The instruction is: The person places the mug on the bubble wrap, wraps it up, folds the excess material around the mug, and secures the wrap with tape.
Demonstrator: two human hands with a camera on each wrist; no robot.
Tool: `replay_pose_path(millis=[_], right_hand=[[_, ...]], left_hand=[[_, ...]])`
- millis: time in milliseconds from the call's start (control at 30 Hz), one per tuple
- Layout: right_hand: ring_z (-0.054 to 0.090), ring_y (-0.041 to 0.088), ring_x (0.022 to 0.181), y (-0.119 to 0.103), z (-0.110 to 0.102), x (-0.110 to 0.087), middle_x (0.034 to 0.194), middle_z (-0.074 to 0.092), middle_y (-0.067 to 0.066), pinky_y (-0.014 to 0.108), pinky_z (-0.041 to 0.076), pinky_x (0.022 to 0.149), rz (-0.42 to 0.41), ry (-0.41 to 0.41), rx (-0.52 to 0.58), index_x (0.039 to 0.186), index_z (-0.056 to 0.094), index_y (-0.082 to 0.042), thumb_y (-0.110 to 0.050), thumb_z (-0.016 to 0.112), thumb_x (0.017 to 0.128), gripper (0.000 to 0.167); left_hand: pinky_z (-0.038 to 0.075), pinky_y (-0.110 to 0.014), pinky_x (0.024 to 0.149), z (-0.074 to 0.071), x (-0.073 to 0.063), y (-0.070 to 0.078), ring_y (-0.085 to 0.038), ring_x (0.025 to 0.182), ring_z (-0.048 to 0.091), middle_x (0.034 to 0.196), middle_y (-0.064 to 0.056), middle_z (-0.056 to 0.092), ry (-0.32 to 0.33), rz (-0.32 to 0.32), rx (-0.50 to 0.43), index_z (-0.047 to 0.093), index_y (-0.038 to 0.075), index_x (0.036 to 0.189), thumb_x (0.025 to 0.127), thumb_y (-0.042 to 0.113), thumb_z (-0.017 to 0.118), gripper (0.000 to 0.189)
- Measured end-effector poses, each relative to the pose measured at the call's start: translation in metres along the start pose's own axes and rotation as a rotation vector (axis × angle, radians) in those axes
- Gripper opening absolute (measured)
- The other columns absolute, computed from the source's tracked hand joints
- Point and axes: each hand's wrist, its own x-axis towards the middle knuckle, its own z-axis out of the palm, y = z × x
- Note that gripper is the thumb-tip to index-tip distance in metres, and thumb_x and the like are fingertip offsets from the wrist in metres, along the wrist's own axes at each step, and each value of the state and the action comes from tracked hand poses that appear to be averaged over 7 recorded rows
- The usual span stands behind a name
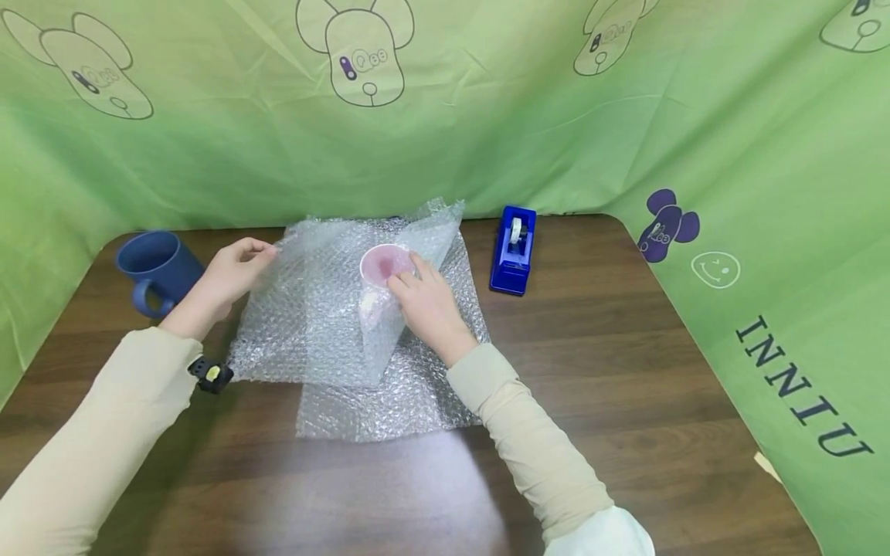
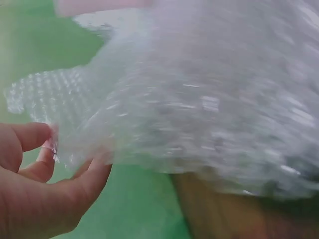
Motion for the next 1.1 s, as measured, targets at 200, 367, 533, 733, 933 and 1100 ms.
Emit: replay_pose_path(millis=[200,367,533,733,933,1100], right_hand=[[0.053,0.031,0.127,0.000,0.000,0.001,0.106,0.069,0.006,0.038,0.059,0.069,0.027,-0.014,0.016,0.096,0.062,-0.010,-0.010,0.072,0.078,0.021],[0.053,0.028,0.127,0.000,0.001,0.002,0.104,0.069,0.005,0.035,0.058,0.061,0.039,-0.011,0.023,0.093,0.062,-0.010,-0.009,0.071,0.078,0.018],[0.053,0.028,0.126,0.001,0.001,-0.001,0.103,0.069,0.005,0.034,0.057,0.059,0.039,0.015,0.046,0.090,0.061,-0.009,-0.006,0.070,0.076,0.018],[0.052,0.028,0.127,0.002,0.002,-0.002,0.105,0.069,0.006,0.034,0.058,0.066,0.031,-0.007,0.069,0.092,0.062,-0.008,-0.004,0.069,0.076,0.018],[0.053,0.028,0.127,0.001,0.001,-0.001,0.109,0.069,0.007,0.033,0.059,0.067,0.032,-0.009,0.059,0.094,0.062,-0.008,-0.005,0.070,0.077,0.019],[0.058,0.030,0.119,-0.001,0.000,0.000,0.108,0.071,0.008,0.036,0.058,0.078,0.056,-0.028,0.043,0.102,0.065,-0.008,-0.007,0.069,0.080,0.023]], left_hand=[[0.027,-0.053,0.112,-0.004,-0.007,0.026,-0.036,0.132,0.034,0.143,-0.024,0.038,-0.114,0.011,0.011,0.041,-0.003,0.133,0.103,0.034,0.036,0.048],[0.029,-0.047,0.109,0.006,-0.008,0.040,-0.031,0.127,0.035,0.140,-0.021,0.039,-0.250,0.107,0.010,0.042,-0.004,0.126,0.103,0.025,0.033,0.038],[0.037,-0.034,0.091,0.026,-0.007,0.048,-0.020,0.106,0.042,0.125,-0.013,0.041,-0.385,0.134,-0.112,0.042,0.001,0.114,0.103,0.019,0.031,0.024],[0.032,-0.053,0.111,0.051,-0.010,0.057,-0.032,0.130,0.037,0.135,-0.017,0.035,-0.530,0.153,-0.167,0.039,0.003,0.113,0.104,0.019,0.026,0.022],[0.039,-0.045,0.102,0.067,-0.011,0.065,-0.027,0.117,0.041,0.121,-0.014,0.040,-0.505,0.179,-0.108,0.040,0.004,0.109,0.104,0.019,0.028,0.021],[0.043,-0.037,0.089,0.073,-0.009,0.068,-0.026,0.103,0.047,0.114,-0.014,0.048,-0.404,0.217,0.047,0.045,0.002,0.116,0.104,0.025,0.031,0.030]])
